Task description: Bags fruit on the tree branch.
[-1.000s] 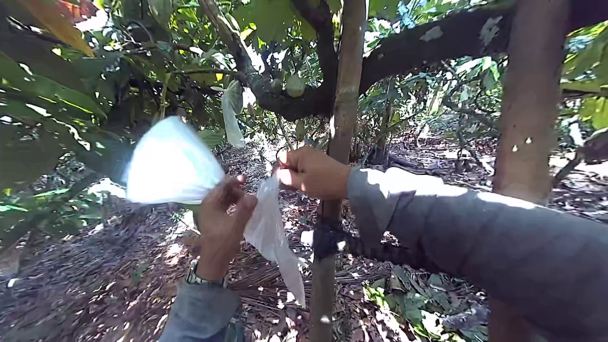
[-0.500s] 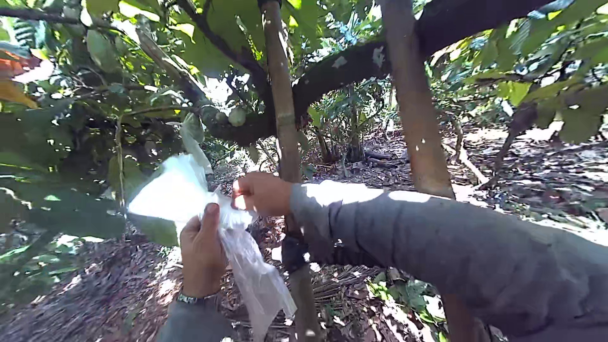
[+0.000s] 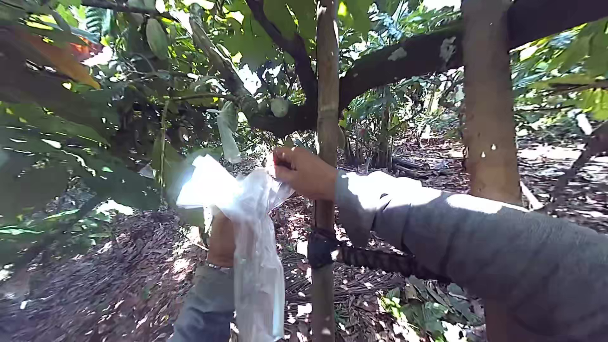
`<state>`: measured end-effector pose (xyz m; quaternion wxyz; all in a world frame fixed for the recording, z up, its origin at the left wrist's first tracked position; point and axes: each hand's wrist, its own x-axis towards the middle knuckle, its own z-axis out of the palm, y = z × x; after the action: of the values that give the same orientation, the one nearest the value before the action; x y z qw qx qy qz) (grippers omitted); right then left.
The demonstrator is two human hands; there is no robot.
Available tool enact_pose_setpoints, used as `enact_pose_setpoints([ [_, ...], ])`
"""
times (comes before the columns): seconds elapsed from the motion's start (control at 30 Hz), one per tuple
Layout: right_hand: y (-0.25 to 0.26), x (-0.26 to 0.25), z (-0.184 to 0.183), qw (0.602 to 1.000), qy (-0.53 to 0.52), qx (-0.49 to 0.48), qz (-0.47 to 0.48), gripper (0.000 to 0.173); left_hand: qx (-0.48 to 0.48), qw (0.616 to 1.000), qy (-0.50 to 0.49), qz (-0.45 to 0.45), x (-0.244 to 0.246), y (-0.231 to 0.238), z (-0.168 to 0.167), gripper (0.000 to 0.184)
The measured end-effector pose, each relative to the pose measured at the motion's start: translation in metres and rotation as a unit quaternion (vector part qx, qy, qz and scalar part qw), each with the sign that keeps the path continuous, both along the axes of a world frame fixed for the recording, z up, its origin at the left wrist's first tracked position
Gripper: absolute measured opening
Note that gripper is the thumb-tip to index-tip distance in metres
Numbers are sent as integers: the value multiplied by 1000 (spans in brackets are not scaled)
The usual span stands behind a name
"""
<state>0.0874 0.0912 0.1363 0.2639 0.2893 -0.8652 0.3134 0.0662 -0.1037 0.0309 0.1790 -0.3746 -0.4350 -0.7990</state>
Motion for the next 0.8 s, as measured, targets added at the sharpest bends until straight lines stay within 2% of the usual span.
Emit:
enact_pose_setpoints([
  [0.07, 1, -3, -1, 1000, -5, 8, -7, 14, -12, 998, -5, -60, -14, 8, -6, 33],
  [0.17, -2, -3, -4, 999, -13, 29, -36, 16, 49, 992, -98, -63, -6, 29, -2, 37],
  [0.27, -4, -3, -5, 998, -7, 31, -63, 16, 97, 982, -138, -79, 3, 38, -2, 61],
  [0.37, -12, 1, -9, 994, 2, 22, -110, 15, 10, 998, -50, -42, 11, 38, -18, 97],
  [0.4, -15, 5, -9, 991, -2, 31, -131, 16, -32, 999, -11, -13, 11, 37, -24, 96],
  [0.43, -16, 8, -8, 988, -8, 41, -145, 17, -59, 998, 14, 32, 10, 38, -27, 79],
  [0.5, -16, 9, -6, 991, -17, 19, -132, 19, -22, 995, -7, 101, 9, 43, -26, 20],
  [0.53, -13, 8, -5, 994, -17, -18, -108, 21, 9, 994, -35, 102, 7, 43, -23, 15],
  [0.6, -8, 7, 2, 990, -1, -122, -65, 22, 52, 989, -108, 91, -1, 37, -19, 25],
  [0.67, -4, 7, 10, 974, 5, -228, -15, 20, 40, 982, -158, 100, -14, 28, -23, 29],
  [0.73, -5, 8, 15, 949, -19, -309, 53, 17, 7, 977, -174, 120, -20, 21, -34, 30],
  [0.8, -10, 10, 14, 924, -59, -354, 130, 12, 19, 980, -170, 98, -14, 20, -39, 35],
])
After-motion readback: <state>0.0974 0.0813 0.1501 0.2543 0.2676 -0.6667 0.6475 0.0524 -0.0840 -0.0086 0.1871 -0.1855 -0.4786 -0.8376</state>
